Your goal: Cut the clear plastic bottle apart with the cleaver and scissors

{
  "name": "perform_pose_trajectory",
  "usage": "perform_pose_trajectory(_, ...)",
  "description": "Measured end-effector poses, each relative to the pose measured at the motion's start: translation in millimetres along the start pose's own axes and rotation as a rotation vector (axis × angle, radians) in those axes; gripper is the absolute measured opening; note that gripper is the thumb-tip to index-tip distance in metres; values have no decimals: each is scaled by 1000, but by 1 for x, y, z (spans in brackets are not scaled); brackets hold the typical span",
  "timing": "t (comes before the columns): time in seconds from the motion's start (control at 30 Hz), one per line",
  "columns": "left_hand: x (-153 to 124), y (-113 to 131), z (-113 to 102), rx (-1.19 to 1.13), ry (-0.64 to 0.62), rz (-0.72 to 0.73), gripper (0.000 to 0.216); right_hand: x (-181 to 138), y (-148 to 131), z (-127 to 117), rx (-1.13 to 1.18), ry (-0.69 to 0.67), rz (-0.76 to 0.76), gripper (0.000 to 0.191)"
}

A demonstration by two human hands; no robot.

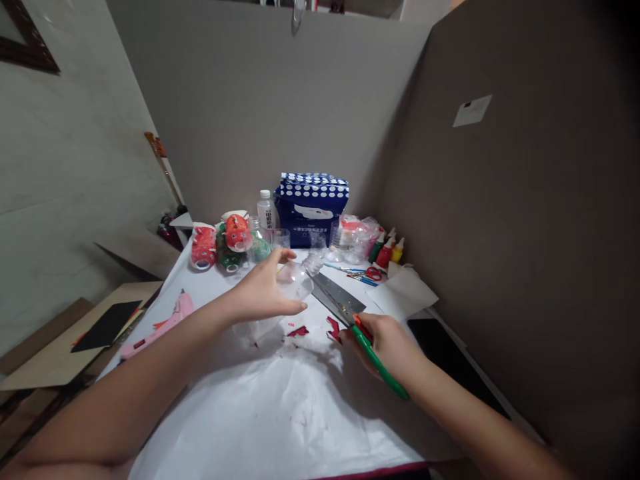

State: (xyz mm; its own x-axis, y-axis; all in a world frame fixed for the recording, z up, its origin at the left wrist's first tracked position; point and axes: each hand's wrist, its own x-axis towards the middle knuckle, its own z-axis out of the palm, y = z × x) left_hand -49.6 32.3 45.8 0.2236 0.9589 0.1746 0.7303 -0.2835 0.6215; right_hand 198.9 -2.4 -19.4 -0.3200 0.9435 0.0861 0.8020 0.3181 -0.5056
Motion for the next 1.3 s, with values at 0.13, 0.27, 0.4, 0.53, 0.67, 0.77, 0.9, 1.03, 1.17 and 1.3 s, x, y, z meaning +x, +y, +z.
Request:
perform_pose_trajectory(0.13, 3, -14, -18, -130, -287, -60, 110, -7, -3, 13, 180, 6, 25, 31)
perform_pose_trajectory(0.27, 3, -16, -23, -269, -378, -48, 96, -11, -11, 17, 190, 21, 83, 29)
perform_pose_trajectory(0.4, -3, -4, -26, -244, -548, 121, 60, -16, -15, 6, 53, 32, 74, 33)
perform_pose_trajectory(0.53, -11, 5, -26, -160, -564, 114, 36, -25, -12, -6, -27, -38, 55, 46)
perform_pose_trajectory(0.67, -14, 10, -22, -174, -560, 101, 27, -31, -13, -11, -48, -75, 91, 50)
perform_pose_trajectory(0.77, -14, 11, -20, -181, -551, 93, 31, -34, -17, -10, -49, -96, 132, 47)
perform_pose_trajectory(0.9, -15, 10, -17, -97, -458, 41, 38, -36, -19, -10, -15, -146, 129, 40)
perform_pose_trajectory(1.03, -18, 10, -14, 24, -365, -4, 41, -36, -14, -11, -35, -164, 136, 40)
perform_pose_trajectory(1.17, -18, 11, -14, 31, -376, 2, 39, -35, -13, -15, -56, -143, 123, 41)
perform_pose_trajectory(1.3, -17, 8, -16, 2, -383, 17, 38, -30, -16, -18, -52, -155, 100, 39)
